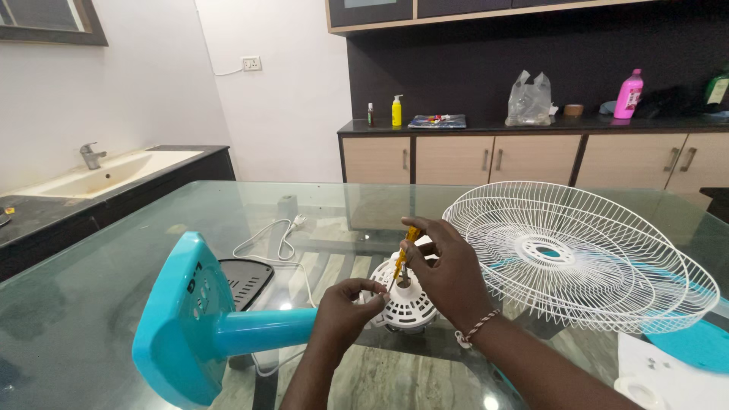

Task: The person uses a yellow screwdriver to tighten screws on the white rear housing of a disassembled electric fan. The fan blades and front cage are removed and placed on the table. The person repeatedly adjusts and tightens the screws on the motor housing throughout the clip.

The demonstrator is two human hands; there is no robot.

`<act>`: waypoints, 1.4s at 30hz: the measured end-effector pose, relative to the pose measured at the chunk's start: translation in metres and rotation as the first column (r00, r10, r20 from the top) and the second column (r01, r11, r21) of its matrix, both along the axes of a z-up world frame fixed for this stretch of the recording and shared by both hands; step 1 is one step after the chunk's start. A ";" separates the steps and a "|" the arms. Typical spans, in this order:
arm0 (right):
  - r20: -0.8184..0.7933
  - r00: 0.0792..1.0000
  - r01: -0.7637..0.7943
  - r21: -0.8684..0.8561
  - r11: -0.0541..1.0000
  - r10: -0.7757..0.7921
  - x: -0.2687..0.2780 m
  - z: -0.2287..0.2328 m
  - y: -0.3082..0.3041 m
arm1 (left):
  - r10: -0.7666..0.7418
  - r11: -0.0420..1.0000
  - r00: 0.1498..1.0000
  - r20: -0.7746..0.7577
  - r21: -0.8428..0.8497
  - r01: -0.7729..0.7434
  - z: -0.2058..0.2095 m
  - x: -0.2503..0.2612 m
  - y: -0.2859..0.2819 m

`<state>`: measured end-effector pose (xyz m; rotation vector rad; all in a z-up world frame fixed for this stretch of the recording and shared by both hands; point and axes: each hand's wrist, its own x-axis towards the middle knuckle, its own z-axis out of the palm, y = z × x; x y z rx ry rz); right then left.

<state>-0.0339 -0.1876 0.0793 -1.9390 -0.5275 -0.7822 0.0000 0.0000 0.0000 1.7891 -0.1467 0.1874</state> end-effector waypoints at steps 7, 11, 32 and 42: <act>0.006 0.999 -0.040 0.051 0.998 0.039 0.001 -0.001 0.000 | -0.020 0.999 1.000 -0.017 -0.042 0.019 0.000 -0.001 0.000; -0.012 0.998 -0.057 0.040 0.998 0.058 0.001 0.000 0.000 | -0.026 0.999 0.999 -0.027 -0.047 0.025 0.001 -0.001 0.001; -0.201 0.971 -0.070 0.270 0.960 0.128 0.018 -0.012 -0.008 | -0.020 0.997 1.000 0.016 -0.077 0.021 -0.001 -0.006 -0.001; -0.074 0.997 0.064 0.429 0.901 -0.036 0.030 -0.027 -0.008 | 0.098 0.930 0.878 0.468 0.271 -0.249 0.017 -0.014 -0.008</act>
